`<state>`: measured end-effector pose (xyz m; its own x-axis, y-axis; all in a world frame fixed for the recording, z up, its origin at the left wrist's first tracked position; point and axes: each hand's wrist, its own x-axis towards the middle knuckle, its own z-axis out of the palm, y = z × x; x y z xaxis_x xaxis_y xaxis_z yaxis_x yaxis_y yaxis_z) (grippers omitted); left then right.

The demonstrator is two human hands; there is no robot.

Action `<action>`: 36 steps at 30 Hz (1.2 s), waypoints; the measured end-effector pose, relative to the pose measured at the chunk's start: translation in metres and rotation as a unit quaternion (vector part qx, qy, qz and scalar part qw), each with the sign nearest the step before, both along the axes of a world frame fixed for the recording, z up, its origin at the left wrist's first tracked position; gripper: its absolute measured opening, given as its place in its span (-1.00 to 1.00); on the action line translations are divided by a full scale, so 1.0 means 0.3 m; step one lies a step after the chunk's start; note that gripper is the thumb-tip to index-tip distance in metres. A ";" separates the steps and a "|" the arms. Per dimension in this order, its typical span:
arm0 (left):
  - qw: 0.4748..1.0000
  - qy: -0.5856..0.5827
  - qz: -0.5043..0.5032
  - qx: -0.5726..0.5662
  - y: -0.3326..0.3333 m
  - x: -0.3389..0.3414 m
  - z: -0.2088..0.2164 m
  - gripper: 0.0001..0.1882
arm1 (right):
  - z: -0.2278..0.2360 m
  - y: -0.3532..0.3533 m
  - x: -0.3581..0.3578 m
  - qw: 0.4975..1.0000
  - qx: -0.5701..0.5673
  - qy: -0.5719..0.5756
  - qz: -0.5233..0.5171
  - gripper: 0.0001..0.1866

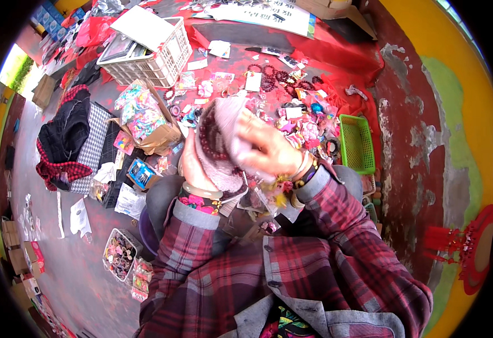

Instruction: The person sits on a low stool and cleans red beaded bracelets using a white cloth. They pick up a bracelet, wipe it thoroughly with the cloth, and place it back into a container filled with similar beads.

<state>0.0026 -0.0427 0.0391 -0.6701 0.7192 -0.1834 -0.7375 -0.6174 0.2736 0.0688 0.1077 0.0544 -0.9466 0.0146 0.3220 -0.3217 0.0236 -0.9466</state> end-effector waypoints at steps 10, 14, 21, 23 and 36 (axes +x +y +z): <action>0.997 -0.035 -0.069 0.011 0.039 0.040 -0.093 -0.62 | -0.124 -0.044 -0.031 0.901 0.364 0.135 -0.192 -0.67; 0.998 -0.026 -0.063 -0.010 0.044 0.050 -0.067 -0.56 | -0.117 -0.050 -0.031 0.943 0.198 0.049 -0.262 -0.69; 1.000 -0.008 0.003 -0.006 0.055 0.032 -0.053 -0.52 | -0.095 0.050 -0.032 0.822 -0.531 -0.150 -0.141 -0.62; 1.000 0.000 0.017 -0.014 0.057 0.030 -0.046 -0.54 | -0.103 0.069 -0.029 0.813 -0.566 -0.113 -0.078 -0.63; 0.996 0.015 -0.075 -0.050 0.026 0.014 -0.104 -0.68 | -0.106 0.095 -0.025 0.826 -0.546 -0.139 0.028 -0.58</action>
